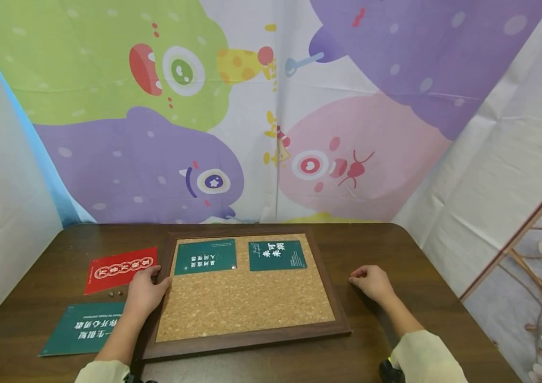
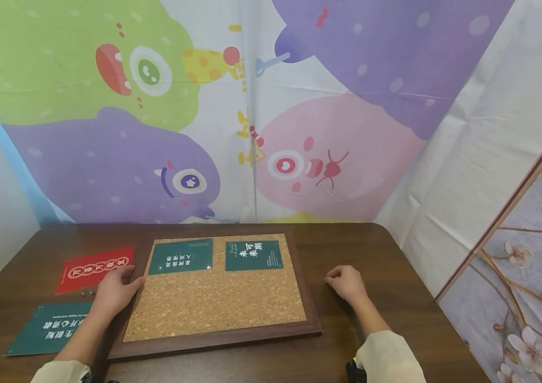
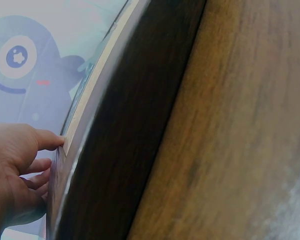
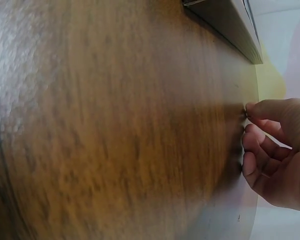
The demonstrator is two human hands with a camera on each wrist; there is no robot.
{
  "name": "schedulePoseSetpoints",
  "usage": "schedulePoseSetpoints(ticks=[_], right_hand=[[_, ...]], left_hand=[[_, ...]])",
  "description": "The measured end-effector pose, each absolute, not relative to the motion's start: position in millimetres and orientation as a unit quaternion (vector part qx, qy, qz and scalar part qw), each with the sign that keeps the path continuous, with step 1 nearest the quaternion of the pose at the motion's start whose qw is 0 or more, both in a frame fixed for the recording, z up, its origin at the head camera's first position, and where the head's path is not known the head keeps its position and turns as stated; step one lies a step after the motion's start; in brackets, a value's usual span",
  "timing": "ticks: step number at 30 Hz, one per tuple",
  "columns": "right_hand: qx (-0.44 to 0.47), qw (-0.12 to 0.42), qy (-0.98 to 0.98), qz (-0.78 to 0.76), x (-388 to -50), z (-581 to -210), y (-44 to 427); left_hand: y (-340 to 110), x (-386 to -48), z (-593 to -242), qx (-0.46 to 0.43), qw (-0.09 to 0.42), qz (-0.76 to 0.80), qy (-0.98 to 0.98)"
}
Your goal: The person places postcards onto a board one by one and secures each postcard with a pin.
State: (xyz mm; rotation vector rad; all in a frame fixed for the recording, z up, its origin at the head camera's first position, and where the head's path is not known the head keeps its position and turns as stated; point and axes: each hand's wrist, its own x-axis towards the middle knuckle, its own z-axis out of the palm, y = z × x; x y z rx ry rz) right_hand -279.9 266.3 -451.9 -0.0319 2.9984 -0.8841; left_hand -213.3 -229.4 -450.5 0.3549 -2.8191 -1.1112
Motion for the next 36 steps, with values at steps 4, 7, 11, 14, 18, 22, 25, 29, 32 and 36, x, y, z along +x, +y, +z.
schedulePoseSetpoints(ticks=[4,7,11,14,18,22,25,29,32,36], right_hand=[[-0.01,0.001,0.96,-0.28,-280.2,-451.6,265.6],[-0.012,0.002,0.96,-0.281,-280.4,-452.2,265.8],[-0.011,0.005,0.96,-0.28,-280.3,-452.4,266.0],[-0.011,0.004,0.96,-0.278,-280.4,-451.9,265.9],[-0.012,0.0,0.961,-0.275,-281.2,-451.7,265.5],[-0.015,-0.004,0.962,-0.272,-282.7,-449.9,264.1],[-0.02,-0.006,0.961,-0.276,-283.9,-447.4,261.9],[-0.025,-0.008,0.959,-0.282,-285.3,-443.7,257.9],[-0.03,-0.008,0.958,-0.286,-286.4,-441.0,254.7],[-0.027,0.0,0.955,-0.296,-288.0,-437.3,249.9]], left_hand=[[-229.5,-213.5,-450.2,0.118,0.044,-0.364,-0.923],[-229.7,-213.9,-450.5,0.118,0.043,-0.365,-0.922],[-230.0,-213.9,-451.3,0.119,0.042,-0.367,-0.922],[-230.1,-213.8,-451.5,0.12,0.041,-0.367,-0.922],[-230.1,-213.8,-451.0,0.121,0.039,-0.368,-0.921],[-230.2,-213.8,-450.4,0.118,0.038,-0.369,-0.921],[-230.5,-213.8,-450.6,0.113,0.039,-0.367,-0.922],[-231.6,-214.3,-451.2,0.107,0.043,-0.362,-0.925],[-232.6,-214.8,-451.4,0.104,0.044,-0.359,-0.927],[-233.4,-215.7,-451.1,0.105,0.041,-0.356,-0.928]])
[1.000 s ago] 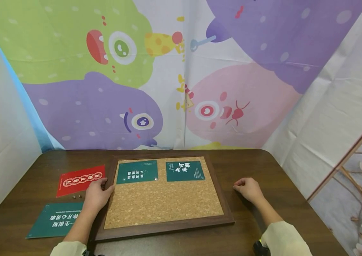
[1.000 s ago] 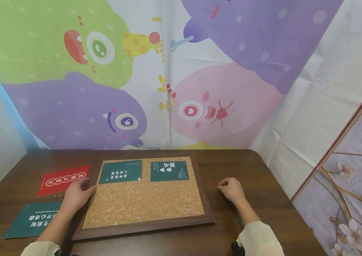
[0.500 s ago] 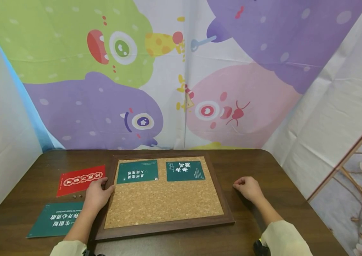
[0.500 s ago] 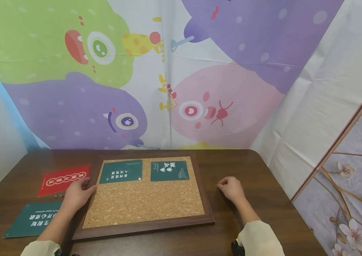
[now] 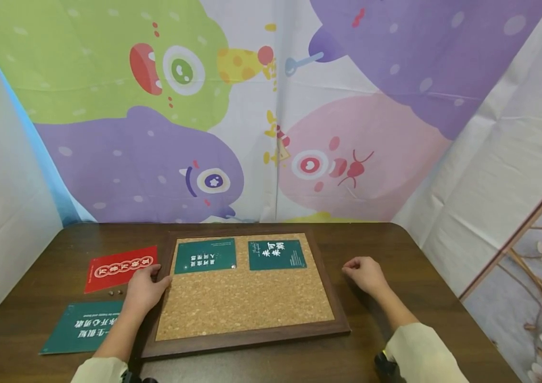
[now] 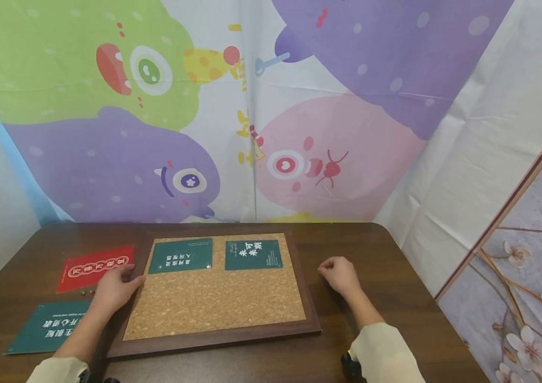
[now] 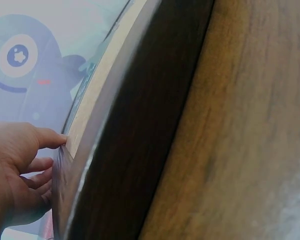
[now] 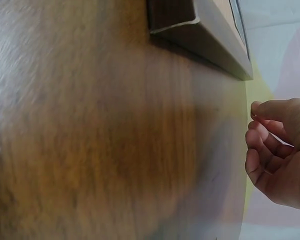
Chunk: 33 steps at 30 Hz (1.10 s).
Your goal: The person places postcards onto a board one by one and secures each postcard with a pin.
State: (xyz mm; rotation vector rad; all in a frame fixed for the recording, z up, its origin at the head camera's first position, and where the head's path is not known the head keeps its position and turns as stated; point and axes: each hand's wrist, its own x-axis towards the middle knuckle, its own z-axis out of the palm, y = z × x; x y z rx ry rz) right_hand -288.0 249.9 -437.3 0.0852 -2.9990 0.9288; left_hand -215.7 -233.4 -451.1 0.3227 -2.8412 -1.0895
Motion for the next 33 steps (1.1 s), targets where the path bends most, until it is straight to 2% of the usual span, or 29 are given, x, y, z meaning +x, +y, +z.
schedulePoseSetpoints(ticks=[11,20,33], right_hand=[[0.037,0.01,-0.952,0.304,-293.1,-432.3,237.2],[0.049,0.013,-0.949,0.311,-296.1,-428.5,226.9],[0.052,0.013,-0.948,0.314,-298.4,-426.1,214.6]], left_hand=[[-231.6,-218.0,-446.9,0.106,0.046,-0.358,-0.926],[-220.1,-225.5,-439.4,0.116,0.089,-0.347,-0.926],[-194.4,-240.1,-427.9,0.053,0.088,-0.351,-0.931]])
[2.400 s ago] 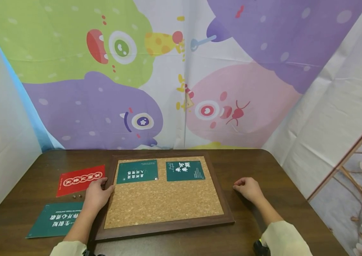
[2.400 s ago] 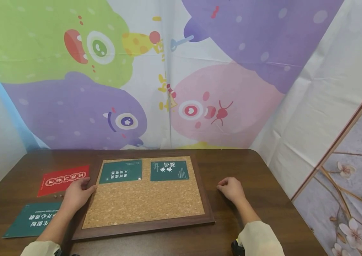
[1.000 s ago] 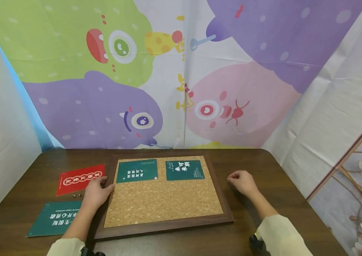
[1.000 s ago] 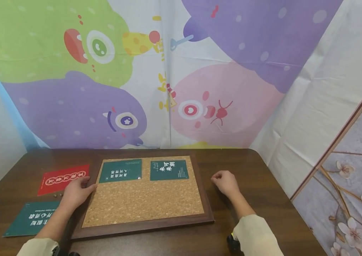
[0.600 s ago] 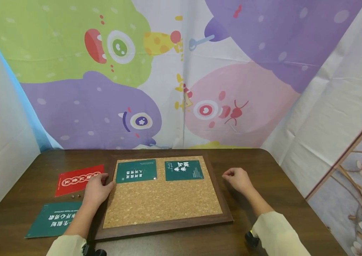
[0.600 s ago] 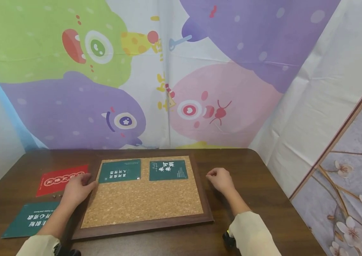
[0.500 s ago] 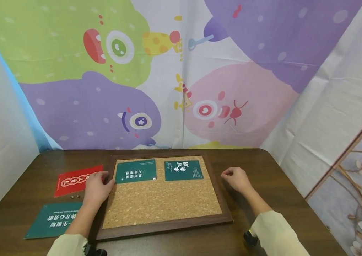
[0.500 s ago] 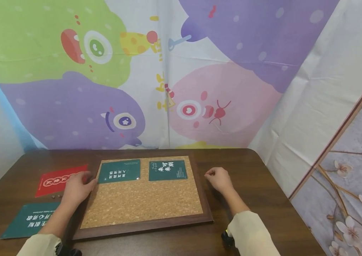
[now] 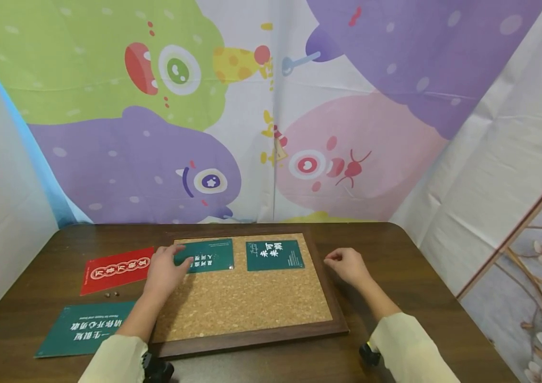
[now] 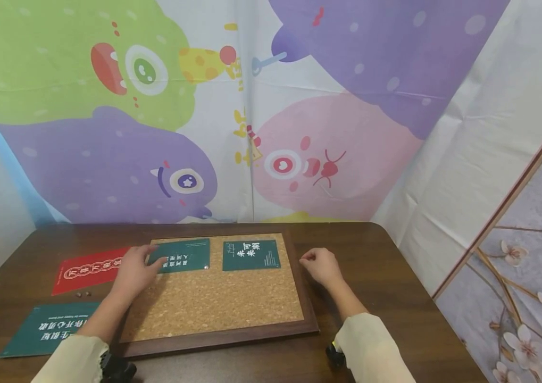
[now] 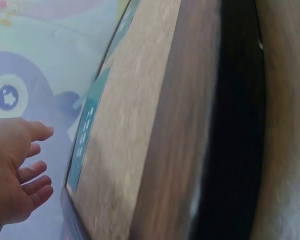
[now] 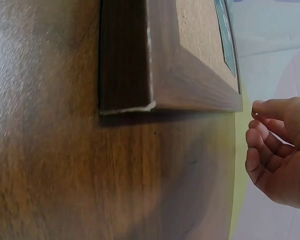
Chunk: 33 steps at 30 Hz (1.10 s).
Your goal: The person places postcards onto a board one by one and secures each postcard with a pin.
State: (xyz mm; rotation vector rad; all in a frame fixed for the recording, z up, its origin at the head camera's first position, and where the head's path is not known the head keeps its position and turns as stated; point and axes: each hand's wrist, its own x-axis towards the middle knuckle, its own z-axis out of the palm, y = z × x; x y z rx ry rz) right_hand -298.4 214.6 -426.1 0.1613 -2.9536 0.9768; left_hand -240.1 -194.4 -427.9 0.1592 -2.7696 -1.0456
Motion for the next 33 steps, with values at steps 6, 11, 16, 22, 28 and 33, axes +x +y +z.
schedulePoseSetpoints(ticks=[6,11,16,22,28,33], right_hand=[[0.049,0.008,-0.947,0.318,-299.2,-425.5,208.6],[0.056,0.008,-0.948,0.313,-299.6,-425.0,203.4],[0.065,0.008,-0.947,0.313,-300.6,-423.8,198.8],[0.065,0.003,-0.945,0.322,-302.0,-424.0,194.6],[0.071,0.006,-0.945,0.319,-302.7,-423.7,191.1],[0.075,0.009,-0.945,0.317,-303.3,-423.2,188.8]], left_hand=[[-181.6,-246.4,-426.0,0.035,0.083,-0.358,-0.929],[-171.7,-252.0,-426.5,0.022,0.086,-0.359,-0.929],[-160.8,-256.0,-426.4,0.006,0.081,-0.36,-0.929],[-146.7,-257.0,-424.7,-0.006,0.065,-0.351,-0.934],[-133.9,-257.5,-425.2,-0.015,0.059,-0.342,-0.938],[-125.1,-259.1,-427.1,-0.018,0.055,-0.339,-0.939]])
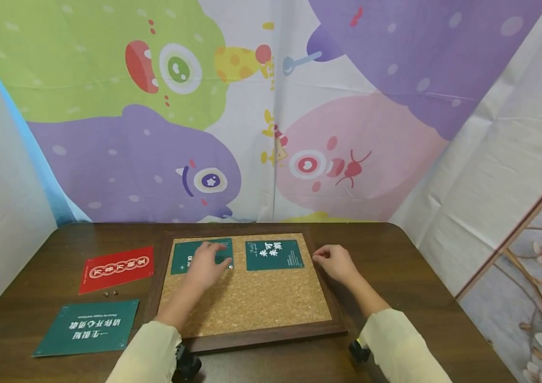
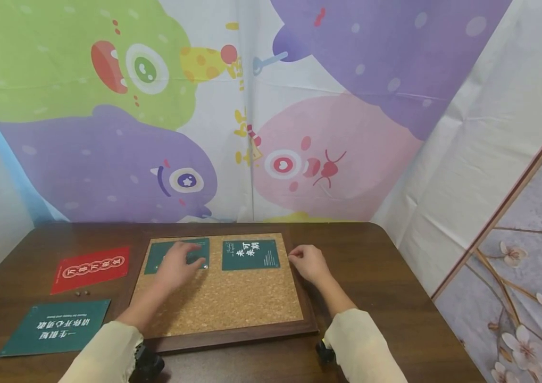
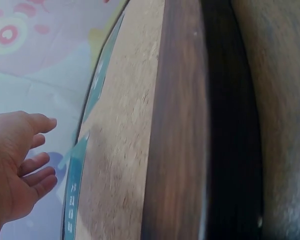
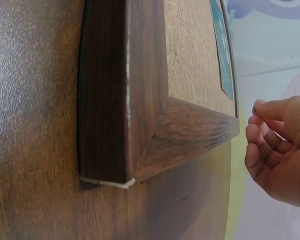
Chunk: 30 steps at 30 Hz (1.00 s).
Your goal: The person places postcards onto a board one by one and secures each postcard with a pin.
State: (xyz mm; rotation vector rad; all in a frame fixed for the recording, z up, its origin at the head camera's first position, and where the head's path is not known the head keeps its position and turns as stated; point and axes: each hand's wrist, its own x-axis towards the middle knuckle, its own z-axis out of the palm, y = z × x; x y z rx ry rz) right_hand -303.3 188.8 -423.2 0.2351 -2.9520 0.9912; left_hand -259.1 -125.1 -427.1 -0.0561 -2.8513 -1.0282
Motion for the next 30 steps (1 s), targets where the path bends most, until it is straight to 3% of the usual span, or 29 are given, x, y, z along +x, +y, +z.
schedulePoseSetpoints(ticks=[30], right_hand=[[0.084,-0.024,-0.934,0.345,-301.0,-427.2,173.4]], left_hand=[[-91.4,-266.7,-429.7,-0.076,0.031,-0.37,-0.925]])
